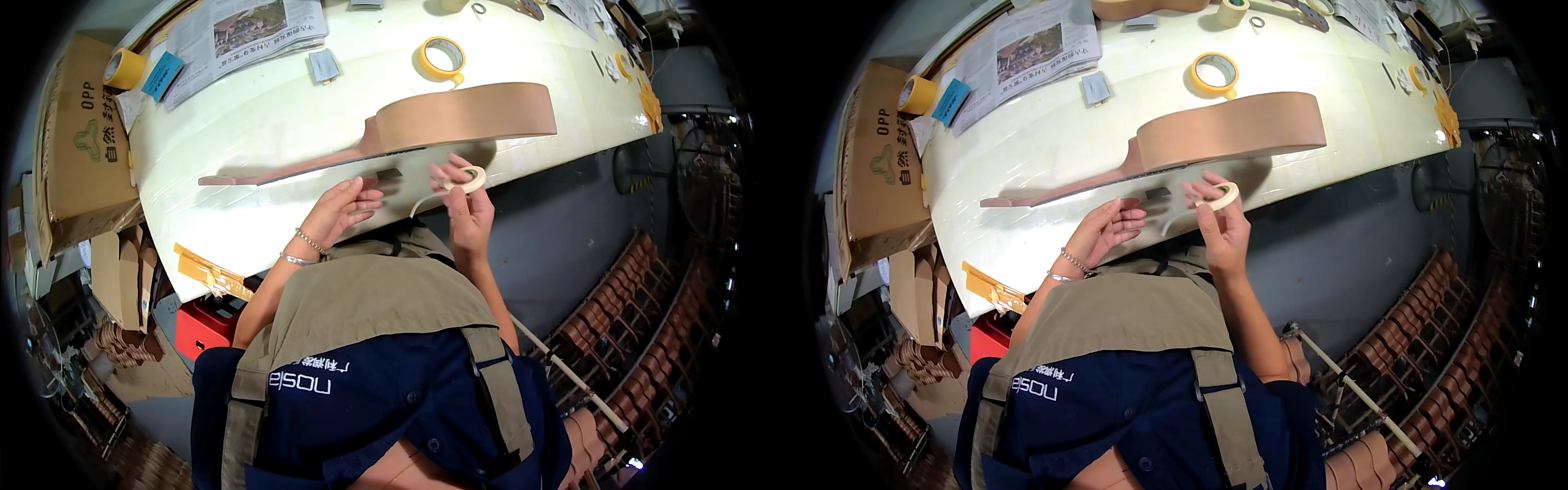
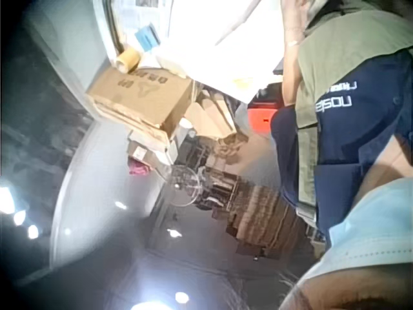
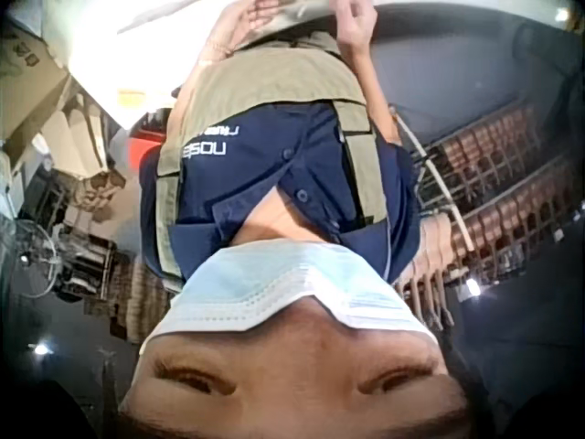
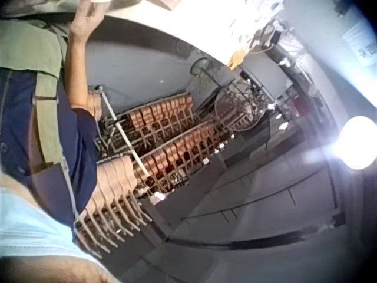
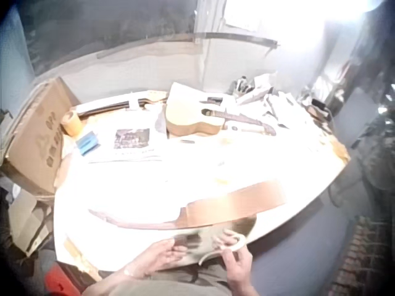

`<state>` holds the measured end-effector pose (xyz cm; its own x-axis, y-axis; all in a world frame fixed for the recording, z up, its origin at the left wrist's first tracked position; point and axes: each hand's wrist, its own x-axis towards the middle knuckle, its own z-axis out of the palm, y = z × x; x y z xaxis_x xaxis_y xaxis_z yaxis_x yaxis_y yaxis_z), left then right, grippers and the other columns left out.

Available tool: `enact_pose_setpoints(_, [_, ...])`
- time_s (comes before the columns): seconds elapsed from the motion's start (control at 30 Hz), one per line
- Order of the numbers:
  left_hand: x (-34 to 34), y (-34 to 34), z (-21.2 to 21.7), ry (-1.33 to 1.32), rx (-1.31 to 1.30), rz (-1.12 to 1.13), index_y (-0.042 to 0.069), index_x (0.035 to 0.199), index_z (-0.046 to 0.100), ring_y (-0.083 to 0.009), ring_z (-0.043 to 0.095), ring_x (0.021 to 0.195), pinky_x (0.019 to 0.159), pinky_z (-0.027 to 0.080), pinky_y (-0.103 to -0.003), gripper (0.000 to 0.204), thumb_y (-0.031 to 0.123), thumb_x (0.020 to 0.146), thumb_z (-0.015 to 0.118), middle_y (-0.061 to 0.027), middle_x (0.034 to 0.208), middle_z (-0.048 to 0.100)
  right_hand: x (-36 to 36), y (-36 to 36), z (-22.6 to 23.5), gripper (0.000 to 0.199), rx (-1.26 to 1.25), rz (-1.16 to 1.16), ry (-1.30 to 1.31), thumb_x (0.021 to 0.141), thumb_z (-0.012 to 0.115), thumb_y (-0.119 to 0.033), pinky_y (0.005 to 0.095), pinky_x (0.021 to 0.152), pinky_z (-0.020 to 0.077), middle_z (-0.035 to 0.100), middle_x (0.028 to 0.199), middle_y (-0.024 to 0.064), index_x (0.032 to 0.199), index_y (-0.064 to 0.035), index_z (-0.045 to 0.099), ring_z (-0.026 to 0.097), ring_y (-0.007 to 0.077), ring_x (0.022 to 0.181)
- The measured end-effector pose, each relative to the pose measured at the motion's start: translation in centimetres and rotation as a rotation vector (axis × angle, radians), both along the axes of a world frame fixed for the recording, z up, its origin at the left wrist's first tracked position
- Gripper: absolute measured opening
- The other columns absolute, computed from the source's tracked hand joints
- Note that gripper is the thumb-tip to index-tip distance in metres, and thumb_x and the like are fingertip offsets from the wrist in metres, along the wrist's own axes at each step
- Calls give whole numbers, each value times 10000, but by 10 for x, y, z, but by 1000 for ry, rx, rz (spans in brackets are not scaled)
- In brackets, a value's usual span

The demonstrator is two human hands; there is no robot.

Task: The person applies adhesive tape to the neck of a ukulele, wipes it with a cloth, and places it on a storage rack before retrieving another and repeating the process.

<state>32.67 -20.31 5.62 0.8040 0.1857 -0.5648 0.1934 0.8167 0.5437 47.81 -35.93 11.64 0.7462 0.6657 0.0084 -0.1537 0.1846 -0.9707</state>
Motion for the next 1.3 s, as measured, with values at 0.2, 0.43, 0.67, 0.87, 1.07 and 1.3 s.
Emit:
enact_pose_setpoints(0.2, [9,-9,31,-107,241,101,14,1087,556,-160,585,913,857,456,-299,292,267,952,500,-75,1026,595,-17,27,21,315,-7,-63,139,831,591,89,310,866,509,390,1289,141,1120,22,485,577,276,1094])
enact_pose_setpoints(0.43, [23,-27,63,-132,748,289,22,925,633,-98,515,874,797,434,-244,133,110,833,672,-22,975,500,-26,37,25,323,75,-170,92,804,603,125,293,820,529,385,1283,136,1078,4,481,589,257,1073])
enact_pose_setpoints(0.67, [29,-29,59,-87,715,351,30,868,679,-85,480,846,719,427,-230,162,126,760,752,-13,958,476,-32,42,13,382,-25,-191,-8,786,643,98,314,796,523,420,1257,138,1118,4,480,619,254,997])
enact_pose_setpoints(0.87, [-29,3,35,17,635,356,35,809,650,-87,471,853,749,429,-231,72,84,799,702,7,951,453,22,-5,1,593,53,-114,-622,911,500,-86,481,1075,311,237,1471,174,1413,47,214,396,299,1274])
enact_pose_setpoints(1.07, [-130,80,-35,300,604,509,29,874,641,-85,515,822,799,412,-229,136,151,835,685,-5,888,594,151,-52,-8,649,-247,-432,-456,919,537,-70,358,1049,352,420,1346,166,1436,32,158,419,240,1245])
enact_pose_setpoints(1.3, [-117,88,-27,363,470,420,-14,905,636,-80,540,755,721,441,-215,200,161,828,694,-22,814,623,189,-64,-51,772,-57,-294,-287,910,555,-49,381,1012,418,466,1284,154,1466,-61,19,499,227,1155])
